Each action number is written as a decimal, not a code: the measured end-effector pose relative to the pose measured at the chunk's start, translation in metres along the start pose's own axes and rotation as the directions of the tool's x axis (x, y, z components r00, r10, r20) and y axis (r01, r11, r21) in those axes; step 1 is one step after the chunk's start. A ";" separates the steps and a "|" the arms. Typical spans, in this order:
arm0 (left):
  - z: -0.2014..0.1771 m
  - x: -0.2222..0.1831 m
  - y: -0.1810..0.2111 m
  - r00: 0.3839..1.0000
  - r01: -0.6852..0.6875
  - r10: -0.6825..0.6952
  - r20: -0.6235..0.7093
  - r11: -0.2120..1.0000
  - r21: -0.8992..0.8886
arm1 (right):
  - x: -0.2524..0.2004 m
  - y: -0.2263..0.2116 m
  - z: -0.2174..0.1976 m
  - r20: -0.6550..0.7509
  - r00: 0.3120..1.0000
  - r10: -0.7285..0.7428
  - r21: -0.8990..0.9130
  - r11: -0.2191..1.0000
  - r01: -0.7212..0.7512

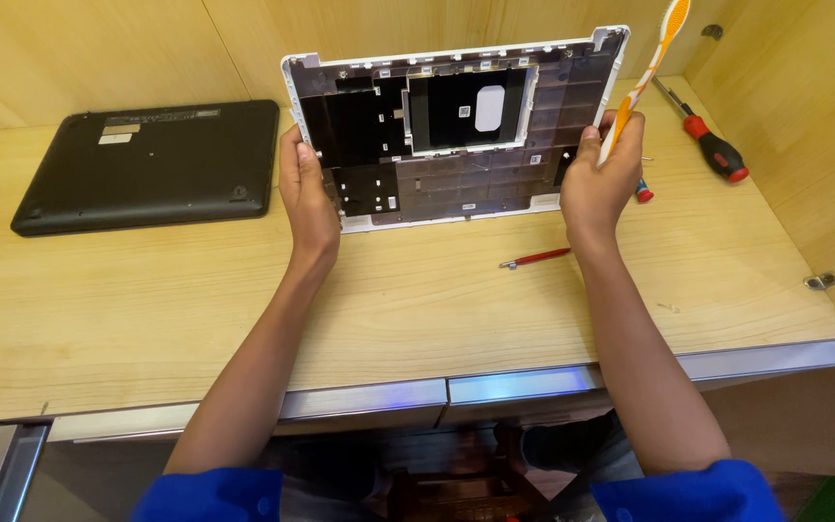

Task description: Disassembling a laptop, cleaning the internal casing with a toothbrush, and manipulating internal components.

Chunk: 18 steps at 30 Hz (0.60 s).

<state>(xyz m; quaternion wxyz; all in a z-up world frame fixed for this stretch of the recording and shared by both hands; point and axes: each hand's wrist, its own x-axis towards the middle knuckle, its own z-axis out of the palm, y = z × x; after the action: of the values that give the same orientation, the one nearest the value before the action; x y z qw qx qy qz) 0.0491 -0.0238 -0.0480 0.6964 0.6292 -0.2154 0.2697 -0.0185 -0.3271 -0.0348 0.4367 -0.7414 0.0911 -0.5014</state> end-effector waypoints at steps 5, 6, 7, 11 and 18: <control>0.000 0.002 0.019 0.999 -0.017 0.018 -0.037 1.000 0.006 | 0.001 0.005 0.002 0.035 0.998 -0.043 0.069 0.997 0.040; -0.002 0.003 0.019 0.999 -0.021 0.022 -0.046 1.000 0.012 | 0.001 0.006 0.002 0.047 0.998 -0.040 0.079 0.996 0.036; -0.004 0.005 0.010 0.999 -0.021 0.021 -0.047 1.000 0.013 | 0.002 0.007 0.002 0.048 0.998 -0.039 0.080 0.996 0.035; -0.020 0.002 -0.037 0.999 0.031 -0.031 -0.017 1.000 0.001 | 0.002 0.001 0.001 0.041 0.998 -0.044 0.105 0.994 0.040; -0.032 -0.006 -0.068 0.987 0.160 -0.160 -0.003 0.987 0.003 | 0.003 0.004 0.003 0.023 0.999 -0.023 0.126 0.992 0.020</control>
<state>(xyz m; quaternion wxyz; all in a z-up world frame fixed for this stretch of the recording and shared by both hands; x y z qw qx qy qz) 0.0878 0.0035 -0.1071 0.7153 0.6450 -0.1628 0.2140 -0.0138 -0.3296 -0.0356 0.4784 -0.7193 0.0461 -0.5017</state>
